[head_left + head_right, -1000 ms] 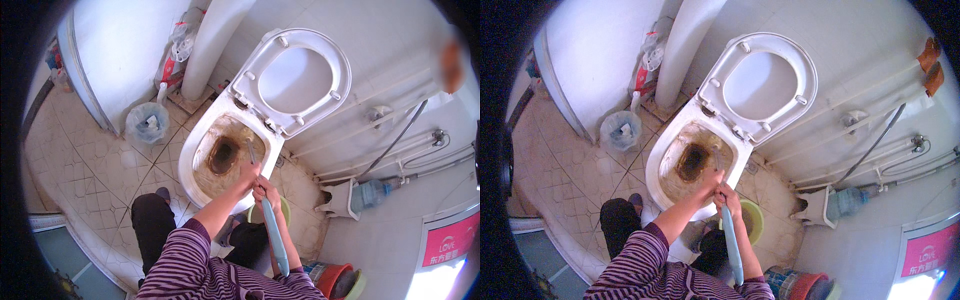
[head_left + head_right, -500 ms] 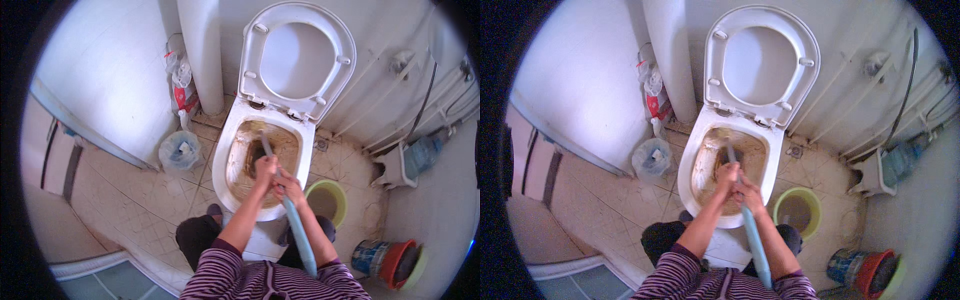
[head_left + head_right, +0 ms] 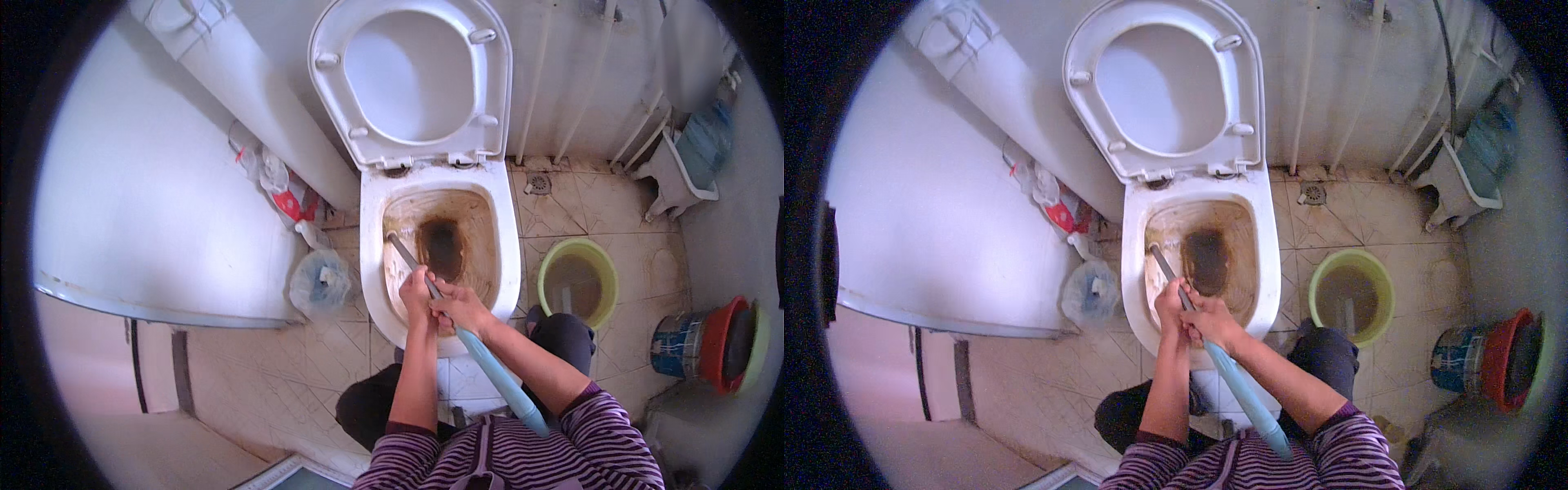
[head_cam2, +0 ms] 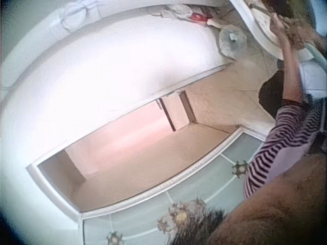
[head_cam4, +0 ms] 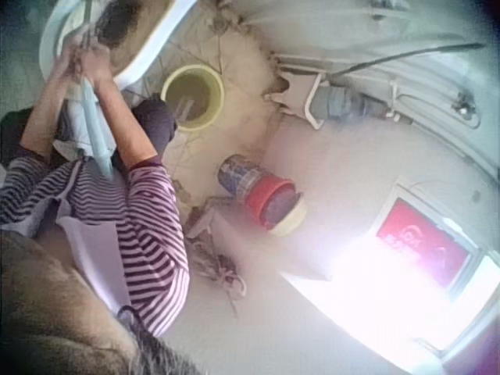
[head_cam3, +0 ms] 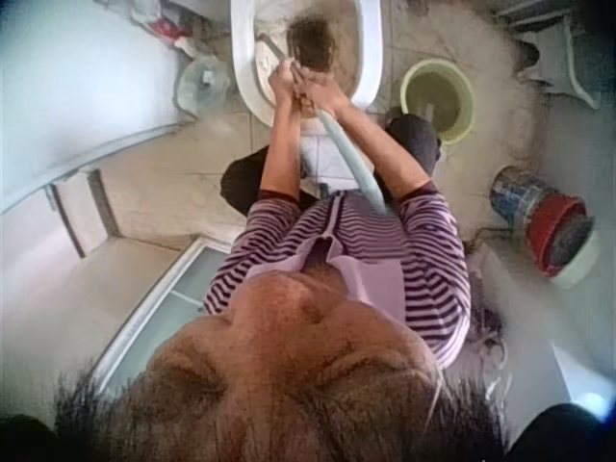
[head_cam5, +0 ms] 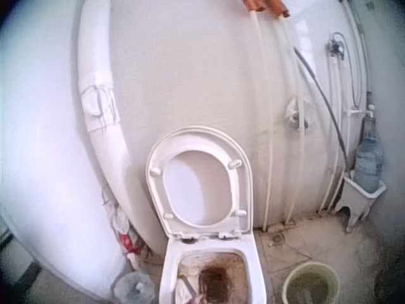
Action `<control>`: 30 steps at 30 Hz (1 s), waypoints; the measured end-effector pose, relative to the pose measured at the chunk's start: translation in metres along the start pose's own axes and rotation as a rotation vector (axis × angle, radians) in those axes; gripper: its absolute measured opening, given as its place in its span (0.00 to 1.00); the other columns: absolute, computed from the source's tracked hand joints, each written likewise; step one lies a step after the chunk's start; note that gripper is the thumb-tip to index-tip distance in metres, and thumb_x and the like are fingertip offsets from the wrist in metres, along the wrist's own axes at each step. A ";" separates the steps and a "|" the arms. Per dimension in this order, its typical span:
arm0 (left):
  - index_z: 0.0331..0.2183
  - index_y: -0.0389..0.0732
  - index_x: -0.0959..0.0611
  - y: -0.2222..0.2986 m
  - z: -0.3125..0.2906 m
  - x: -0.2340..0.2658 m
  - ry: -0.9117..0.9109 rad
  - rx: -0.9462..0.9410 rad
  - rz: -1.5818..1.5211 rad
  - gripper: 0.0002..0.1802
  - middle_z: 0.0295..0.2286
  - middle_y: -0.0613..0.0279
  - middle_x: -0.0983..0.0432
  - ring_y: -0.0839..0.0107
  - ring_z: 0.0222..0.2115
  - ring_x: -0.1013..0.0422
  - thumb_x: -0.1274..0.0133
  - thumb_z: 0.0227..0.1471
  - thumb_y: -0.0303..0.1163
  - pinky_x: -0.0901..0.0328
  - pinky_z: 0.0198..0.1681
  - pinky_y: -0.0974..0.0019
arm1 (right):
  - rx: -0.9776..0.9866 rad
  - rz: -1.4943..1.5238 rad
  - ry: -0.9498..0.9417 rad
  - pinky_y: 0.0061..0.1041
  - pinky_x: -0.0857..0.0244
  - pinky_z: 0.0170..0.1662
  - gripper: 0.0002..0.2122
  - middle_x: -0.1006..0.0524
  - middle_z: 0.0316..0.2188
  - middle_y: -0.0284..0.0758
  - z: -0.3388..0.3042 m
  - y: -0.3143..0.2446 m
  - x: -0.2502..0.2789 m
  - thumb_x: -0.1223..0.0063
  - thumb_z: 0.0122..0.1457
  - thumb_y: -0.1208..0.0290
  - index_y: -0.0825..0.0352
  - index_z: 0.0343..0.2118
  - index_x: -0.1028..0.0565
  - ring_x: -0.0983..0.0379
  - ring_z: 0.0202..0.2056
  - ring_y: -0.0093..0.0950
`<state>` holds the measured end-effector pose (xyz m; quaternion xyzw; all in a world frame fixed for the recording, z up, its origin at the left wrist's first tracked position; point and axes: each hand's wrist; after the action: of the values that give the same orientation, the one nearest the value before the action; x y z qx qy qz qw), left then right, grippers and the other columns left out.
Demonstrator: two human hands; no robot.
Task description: The person scrubs the inside of a dirty toilet bowl using a long-handled toilet brush. They repeatedly scrub the stained surfaces and dip the brush into a yellow bucket of water to rinse it.
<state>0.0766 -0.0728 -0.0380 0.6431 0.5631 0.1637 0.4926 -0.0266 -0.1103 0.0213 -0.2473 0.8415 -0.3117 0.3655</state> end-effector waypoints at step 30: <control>0.21 0.38 0.25 0.004 0.009 -0.052 -0.148 0.063 0.204 0.08 0.18 0.63 0.29 0.73 0.15 0.35 0.47 0.45 0.32 0.39 0.18 0.69 | 0.122 0.293 0.034 0.21 0.43 0.14 0.08 0.30 0.17 0.32 -0.006 -0.026 0.030 0.48 0.51 0.77 0.68 0.36 0.28 0.36 0.12 0.20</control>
<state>0.0695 -0.1229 -0.0215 0.7224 0.4619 0.1473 0.4930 -0.0450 -0.1452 0.0290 -0.0939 0.8542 -0.3097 0.4070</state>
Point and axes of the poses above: each hand's wrist, its own z-axis towards the middle knuckle, its own x-axis out of the back of the hand, y = z × x
